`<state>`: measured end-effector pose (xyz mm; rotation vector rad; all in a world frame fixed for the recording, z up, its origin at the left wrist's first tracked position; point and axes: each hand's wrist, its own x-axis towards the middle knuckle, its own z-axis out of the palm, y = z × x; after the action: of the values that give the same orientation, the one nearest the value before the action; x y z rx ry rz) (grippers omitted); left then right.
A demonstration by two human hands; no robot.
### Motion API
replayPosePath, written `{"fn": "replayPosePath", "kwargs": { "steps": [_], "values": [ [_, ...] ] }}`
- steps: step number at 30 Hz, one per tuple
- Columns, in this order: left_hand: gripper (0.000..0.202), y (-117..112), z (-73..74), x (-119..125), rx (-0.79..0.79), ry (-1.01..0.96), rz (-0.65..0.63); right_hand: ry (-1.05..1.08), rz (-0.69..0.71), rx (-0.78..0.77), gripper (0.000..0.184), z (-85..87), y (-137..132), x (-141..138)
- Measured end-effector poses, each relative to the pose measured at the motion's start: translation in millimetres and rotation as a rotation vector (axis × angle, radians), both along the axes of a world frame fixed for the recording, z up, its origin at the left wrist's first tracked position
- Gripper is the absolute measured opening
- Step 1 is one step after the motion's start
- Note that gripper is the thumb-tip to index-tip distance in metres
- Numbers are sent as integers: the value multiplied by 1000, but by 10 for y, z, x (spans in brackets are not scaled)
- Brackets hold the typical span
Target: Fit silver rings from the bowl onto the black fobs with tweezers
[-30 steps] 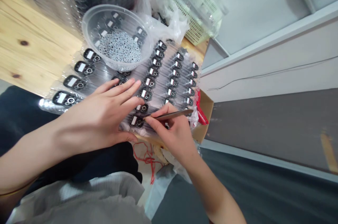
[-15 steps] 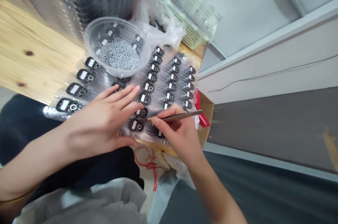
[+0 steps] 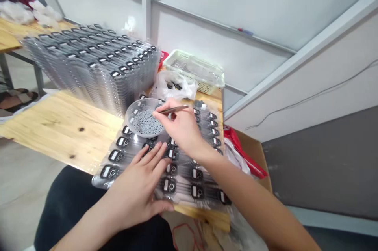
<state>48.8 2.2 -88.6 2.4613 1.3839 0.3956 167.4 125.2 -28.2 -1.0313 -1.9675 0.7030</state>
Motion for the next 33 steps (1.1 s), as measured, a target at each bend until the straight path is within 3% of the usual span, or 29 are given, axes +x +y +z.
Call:
{"fn": "replayPosePath", "kwargs": {
  "steps": [5, 19, 25, 29, 33],
  "values": [
    [86, -8, -15, 3, 2, -22, 3, -131, 67, 23, 10, -136, 241, -111],
    [84, -14, -36, 7, 11, -50, 13, -228, 130, 20, 11, -106, 263, -161],
    [85, -9, -26, 6, 17, -17, 9, -160, 100, 29, 12, -94, 279, -149],
    [83, -11, -8, -8, 24, -7, -10, 8, 24, -63, 13, 26, 146, 70],
    [78, -6, -8, -7, 73, 1, 1, 162, -91, -215, 13, 104, -226, 560]
  ]
}}
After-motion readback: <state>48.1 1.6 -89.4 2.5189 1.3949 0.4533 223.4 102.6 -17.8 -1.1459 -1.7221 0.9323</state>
